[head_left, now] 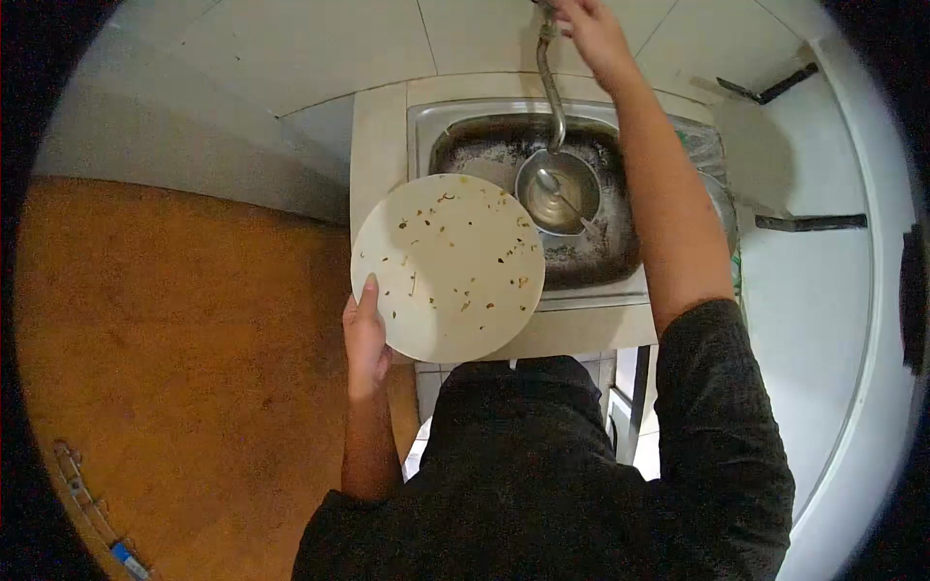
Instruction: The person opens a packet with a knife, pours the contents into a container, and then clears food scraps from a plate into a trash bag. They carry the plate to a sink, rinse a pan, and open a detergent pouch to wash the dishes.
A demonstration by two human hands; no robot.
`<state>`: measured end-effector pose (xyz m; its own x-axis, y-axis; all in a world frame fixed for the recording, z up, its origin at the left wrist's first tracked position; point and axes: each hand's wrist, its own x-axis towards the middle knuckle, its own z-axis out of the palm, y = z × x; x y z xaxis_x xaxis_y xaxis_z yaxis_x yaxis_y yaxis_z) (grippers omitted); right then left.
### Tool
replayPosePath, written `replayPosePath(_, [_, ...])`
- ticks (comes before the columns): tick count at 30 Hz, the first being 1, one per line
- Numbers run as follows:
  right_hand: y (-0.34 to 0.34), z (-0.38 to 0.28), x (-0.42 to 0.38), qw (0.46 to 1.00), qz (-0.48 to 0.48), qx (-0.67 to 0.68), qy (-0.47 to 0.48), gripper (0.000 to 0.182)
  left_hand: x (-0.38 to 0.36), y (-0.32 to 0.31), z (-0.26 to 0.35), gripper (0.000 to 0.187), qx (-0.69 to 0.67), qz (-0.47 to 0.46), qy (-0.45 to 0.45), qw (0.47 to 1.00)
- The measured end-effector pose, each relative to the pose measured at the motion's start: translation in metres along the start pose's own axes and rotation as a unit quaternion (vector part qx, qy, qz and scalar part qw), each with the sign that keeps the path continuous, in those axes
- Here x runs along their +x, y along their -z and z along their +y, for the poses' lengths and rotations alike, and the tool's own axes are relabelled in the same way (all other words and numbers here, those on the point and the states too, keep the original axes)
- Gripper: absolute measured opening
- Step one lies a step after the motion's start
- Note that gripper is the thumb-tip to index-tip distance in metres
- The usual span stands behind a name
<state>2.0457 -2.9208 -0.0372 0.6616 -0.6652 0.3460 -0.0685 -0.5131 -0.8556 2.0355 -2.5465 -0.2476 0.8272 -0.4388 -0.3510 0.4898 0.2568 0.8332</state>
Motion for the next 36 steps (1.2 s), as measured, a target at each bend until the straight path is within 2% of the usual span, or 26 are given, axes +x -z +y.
replayPosePath(1, [0.002, 0.006, 0.001, 1.0, -0.003, -0.002, -0.006, 0.057, 0.0, 0.002, -0.002, 0.041, -0.001, 0.003, 0.012, 1.0])
replayPosePath(3, [0.017, 0.025, 0.02, 0.995, 0.088, -0.036, -0.005, 0.056, -0.001, -0.001, -0.004, 0.04, -0.003, 0.011, 0.033, 0.999])
replayPosePath(5, [0.032, 0.049, 0.031, 0.997, 0.08, 0.004, -0.011, 0.056, -0.003, 0.002, -0.007, 0.04, -0.004, 0.016, 0.022, 1.0])
replayPosePath(7, [0.047, 0.053, 0.031, 0.999, -0.006, 0.012, -0.034, 0.056, -0.01, -0.008, 0.003, 0.039, 0.02, 0.038, 0.048, 0.998])
replayPosePath(8, [0.051, 0.06, 0.022, 0.999, -0.005, 0.011, -0.04, 0.056, -0.013, -0.008, 0.004, 0.039, 0.033, 0.049, 0.053, 0.997])
replayPosePath(10, [0.06, 0.104, -0.007, 0.987, 0.15, 0.062, 0.017, 0.03, -0.011, -0.009, 0.006, 0.039, 0.036, 0.037, 0.043, 0.998])
replayPosePath(12, [0.066, 0.177, -0.07, 0.986, 0.042, 0.122, -0.107, 0.023, -0.012, -0.007, -0.002, 0.039, 0.035, 0.012, 0.01, 0.999])
replayPosePath(13, [0.047, 0.217, -0.109, 0.992, 0.017, -0.009, -0.122, 0.023, -0.012, -0.006, -0.003, 0.039, 0.031, 0.014, 0.009, 0.999])
replayPosePath(15, [0.003, 0.206, -0.179, 0.952, 0.016, 0.193, -0.237, 0.035, -0.013, -0.003, -0.006, 0.038, 0.034, 0.019, 0.008, 0.999])
replayPosePath(17, [-0.024, 0.235, -0.204, 0.922, 0.002, 0.256, -0.291, 0.033, -0.016, -0.007, -0.009, 0.039, 0.041, 0.02, 0.006, 0.999])
replayPosePath(18, [-0.027, 0.225, -0.204, 0.92, 0.003, 0.257, -0.295, 0.033, -0.016, -0.009, -0.008, 0.039, 0.044, 0.021, 0.009, 0.999])
replayPosePath(20, [-0.024, 0.195, -0.205, 0.923, -0.1, 0.084, -0.361, 0.027, -0.022, -0.016, -0.001, 0.039, 0.079, 0.066, 0.032, 0.994])
replayPosePath(21, [-0.025, 0.202, -0.204, 0.921, -0.1, 0.086, -0.366, 0.027, -0.021, -0.015, -0.001, 0.039, 0.083, 0.067, 0.035, 0.994])
replayPosePath(23, [-0.027, 0.226, -0.201, 0.934, -0.099, -0.055, -0.339, 0.03, -0.016, -0.011, -0.003, 0.04, 0.085, 0.043, 0.02, 0.995])
replayPosePath(24, [-0.022, 0.236, -0.213, 0.933, -0.089, -0.056, -0.345, 0.03, -0.012, -0.009, -0.003, 0.04, 0.089, 0.034, 0.025, 0.995])
replayPosePath(26, [-0.004, 0.246, -0.232, 0.991, -0.012, -0.034, -0.132, 0.03, -0.005, -0.004, -0.003, 0.04, 0.064, 0.012, 0.009, 0.998])
replayPosePath(28, [0.05, 0.204, -0.245, 0.966, 0.041, -0.109, -0.232, 0.027, -0.005, -0.004, 0.0, 0.041, 0.058, -0.007, 0.018, 0.998])
replayPosePath(29, [0.073, 0.199, -0.257, 0.946, 0.131, -0.192, -0.227, 0.027, -0.004, -0.001, 0.001, 0.041, 0.057, -0.018, 0.023, 0.998])
replayPosePath(30, [0.091, 0.158, -0.274, 0.923, 0.229, -0.227, -0.21, 0.035, -0.003, 0.002, 0.0, 0.041, 0.044, -0.027, 0.021, 0.998])
replayPosePath(32, [0.121, 0.168, -0.314, 0.825, 0.44, -0.273, -0.226, 0.044, 0.002, 0.008, -0.006, 0.042, 0.022, -0.043, 0.039, 0.998])
replayPosePath(33, [0.122, 0.154, -0.324, 0.824, 0.447, -0.275, -0.215, 0.044, 0.004, 0.01, -0.009, 0.042, 0.012, -0.051, 0.034, 0.998])
replayPosePath(34, [0.123, 0.134, -0.331, 0.804, 0.515, -0.118, -0.272, 0.05, 0.005, 0.012, -0.014, 0.042, 0.011, -0.047, 0.015, 0.999])
replayPosePath(35, [0.125, 0.12, -0.34, 0.757, 0.564, 0.042, -0.328, 0.057, 0.005, 0.012, -0.015, 0.042, 0.018, -0.041, 0.004, 0.999])
replayPosePath(36, [0.129, 0.118, -0.347, 0.753, 0.568, 0.039, -0.329, 0.057, 0.005, 0.012, -0.016, 0.042, 0.018, -0.045, 0.008, 0.999])
